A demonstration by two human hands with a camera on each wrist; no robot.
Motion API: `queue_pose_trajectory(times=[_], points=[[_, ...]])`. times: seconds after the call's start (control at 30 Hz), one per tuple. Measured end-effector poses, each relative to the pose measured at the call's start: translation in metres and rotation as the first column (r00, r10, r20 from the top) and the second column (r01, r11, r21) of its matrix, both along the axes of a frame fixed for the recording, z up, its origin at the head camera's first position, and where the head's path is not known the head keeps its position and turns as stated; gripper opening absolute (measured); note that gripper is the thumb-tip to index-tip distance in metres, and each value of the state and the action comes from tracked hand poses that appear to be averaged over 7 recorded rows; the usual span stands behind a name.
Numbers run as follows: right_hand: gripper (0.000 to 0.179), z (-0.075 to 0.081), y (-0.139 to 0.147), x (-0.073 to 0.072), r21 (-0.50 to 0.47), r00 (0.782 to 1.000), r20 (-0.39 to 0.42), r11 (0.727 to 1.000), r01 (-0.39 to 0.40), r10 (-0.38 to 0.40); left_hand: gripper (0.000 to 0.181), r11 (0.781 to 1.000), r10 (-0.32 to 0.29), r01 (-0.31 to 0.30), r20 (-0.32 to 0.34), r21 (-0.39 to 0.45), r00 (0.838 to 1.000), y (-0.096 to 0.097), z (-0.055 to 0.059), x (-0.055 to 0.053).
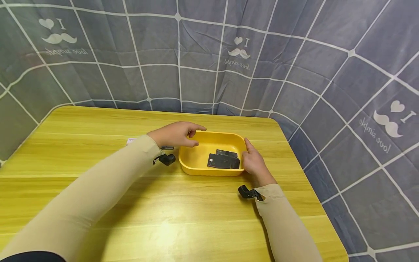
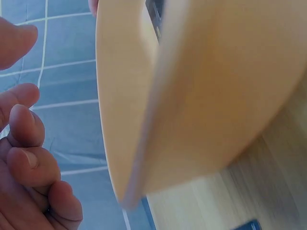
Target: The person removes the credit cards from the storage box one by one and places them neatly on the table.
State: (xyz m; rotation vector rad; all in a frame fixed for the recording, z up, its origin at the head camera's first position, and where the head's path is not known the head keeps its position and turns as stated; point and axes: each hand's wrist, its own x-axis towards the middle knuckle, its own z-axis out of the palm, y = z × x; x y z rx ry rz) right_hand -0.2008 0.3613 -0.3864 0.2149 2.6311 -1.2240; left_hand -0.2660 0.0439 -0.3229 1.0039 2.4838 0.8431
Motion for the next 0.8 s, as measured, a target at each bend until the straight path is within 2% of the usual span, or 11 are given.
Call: queue_pose_trajectory(times=[0.43, 0.8], points=[[0.065, -0.001, -0.001, 0.001, 0.016, 1.000, -0.020, 1.000, -0.007, 0.007, 0.062, 0.998, -0.043, 0.044, 0.009, -0.050, 0.999, 0.022, -0.007, -0.001], [0.065, -0.001, -0.002, 0.003, 0.013, 1.000, -0.016, 1.000, -0.001, 0.001, 0.062, 0.995, -0.064, 0.065, 0.015, -0.070, 0.998, 0.027, 0.000, 0.000]])
